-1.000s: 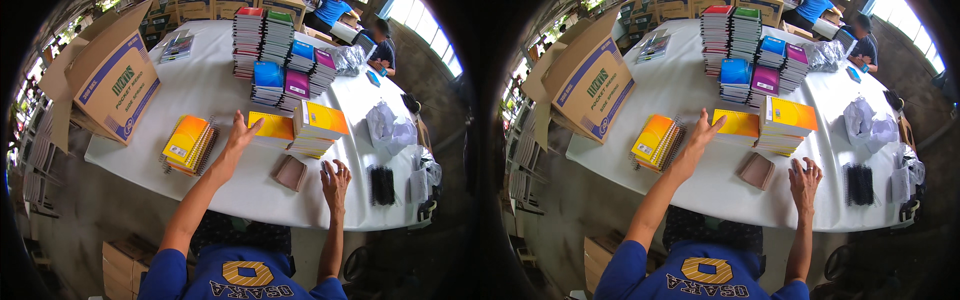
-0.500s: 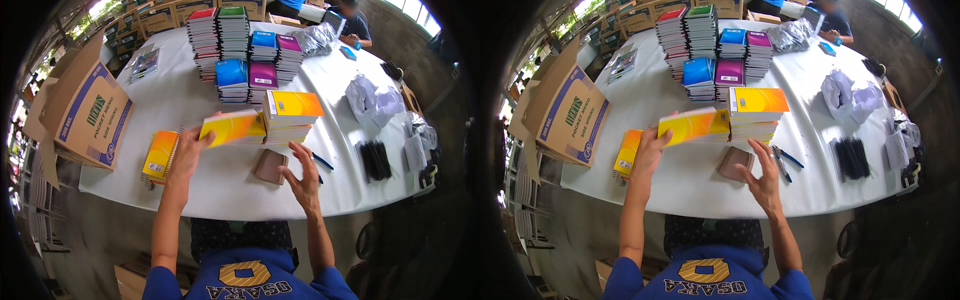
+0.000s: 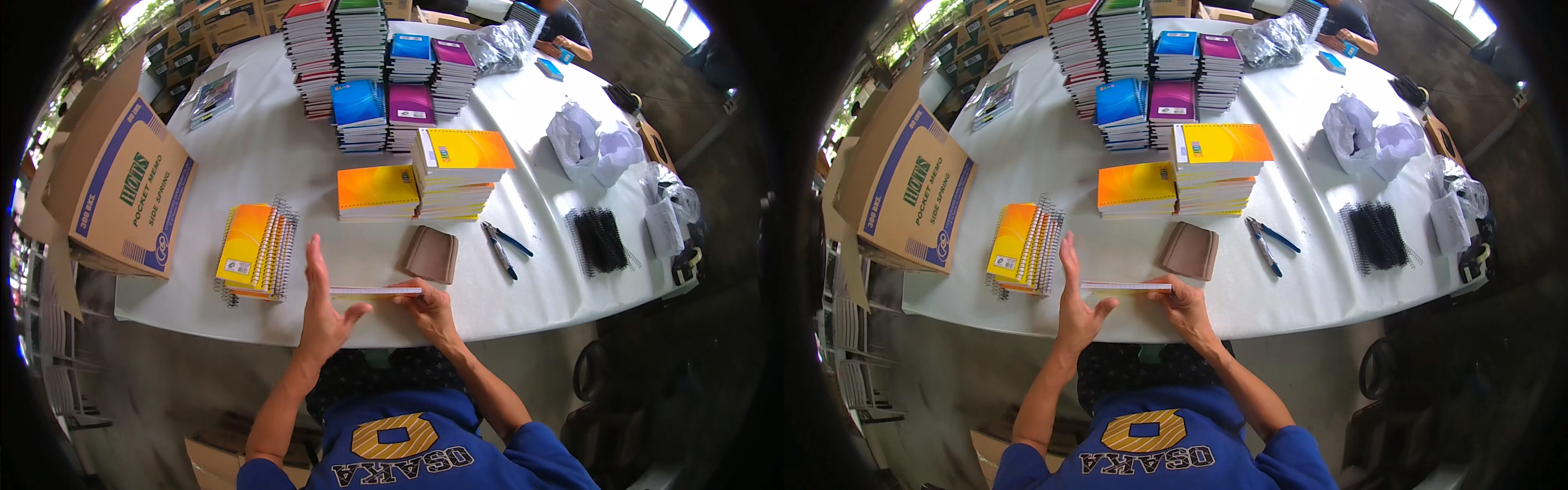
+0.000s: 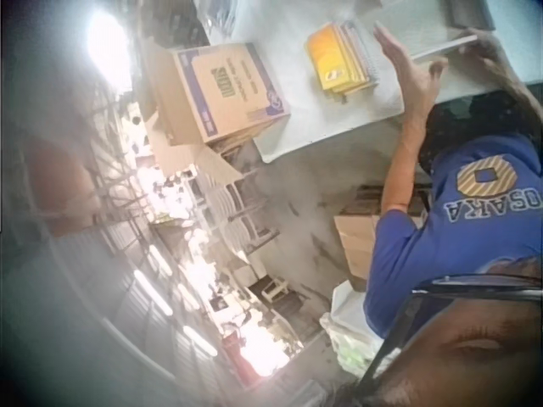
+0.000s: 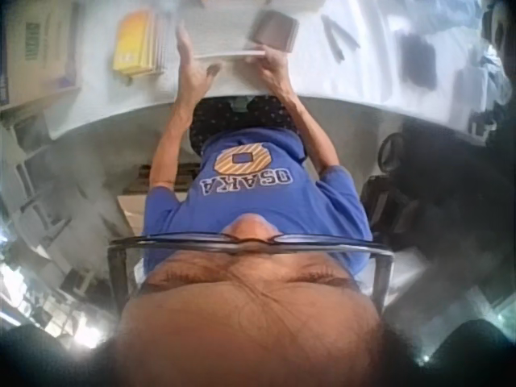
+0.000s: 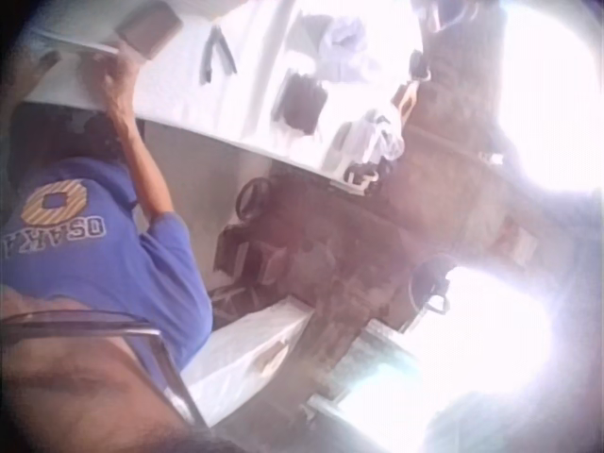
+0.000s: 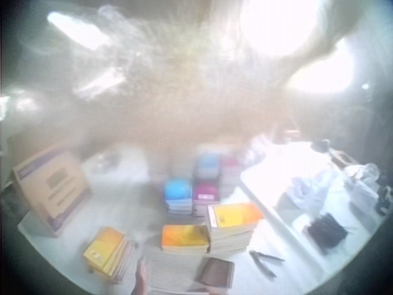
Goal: The person inserts plastic spiral coils into the pre-punched holes of notebook covers and pages by hand, then uses a pair of side-cutters to trim the excess coil from the ends.
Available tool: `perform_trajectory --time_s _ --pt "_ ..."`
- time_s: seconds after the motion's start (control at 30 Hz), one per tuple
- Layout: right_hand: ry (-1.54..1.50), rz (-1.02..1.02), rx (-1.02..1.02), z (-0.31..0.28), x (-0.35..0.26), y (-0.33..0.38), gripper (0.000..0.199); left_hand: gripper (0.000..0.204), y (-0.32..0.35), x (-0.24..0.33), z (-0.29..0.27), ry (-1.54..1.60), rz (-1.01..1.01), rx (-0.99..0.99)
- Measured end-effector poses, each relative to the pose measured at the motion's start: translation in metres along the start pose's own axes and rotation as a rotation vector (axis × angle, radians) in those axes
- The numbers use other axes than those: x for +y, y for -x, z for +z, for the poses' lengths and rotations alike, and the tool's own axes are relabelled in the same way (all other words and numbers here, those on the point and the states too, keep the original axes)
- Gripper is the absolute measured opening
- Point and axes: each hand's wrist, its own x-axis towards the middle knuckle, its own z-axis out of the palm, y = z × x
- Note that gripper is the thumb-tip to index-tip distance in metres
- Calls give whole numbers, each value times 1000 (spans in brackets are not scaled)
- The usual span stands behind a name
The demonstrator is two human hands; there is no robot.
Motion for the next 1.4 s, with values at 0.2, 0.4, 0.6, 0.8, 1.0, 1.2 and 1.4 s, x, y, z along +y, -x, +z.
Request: perform_trajectory --time_s 0.2,0.4,0.6,0.8,1.0,1.2,1.4 --pt "55 -176 -67 -35 -7 -8 28 65 -15 16 39 -1023 272 -484" --pt "777 -276 628 -273 41 -71 26 59 -24 23 50 -957 340 -403" --pt "1600 -18 737 -341 87 -78 18 63 -24 22 54 -938 293 -405" --pt "1207 -105 540 -279 17 -72 20 68 -27 29 48 -977 217 -374" --pt "296 -324 -88 -100 -64 -25 29 65 -24 21 46 -957 267 -374" --pt "407 -400 -96 -69 -48 -22 24 61 -26 22 48 -954 257 -384" --pt "290 -415 -82 -64 -33 -22 27 61 -27 21 48 -936 235 -393"
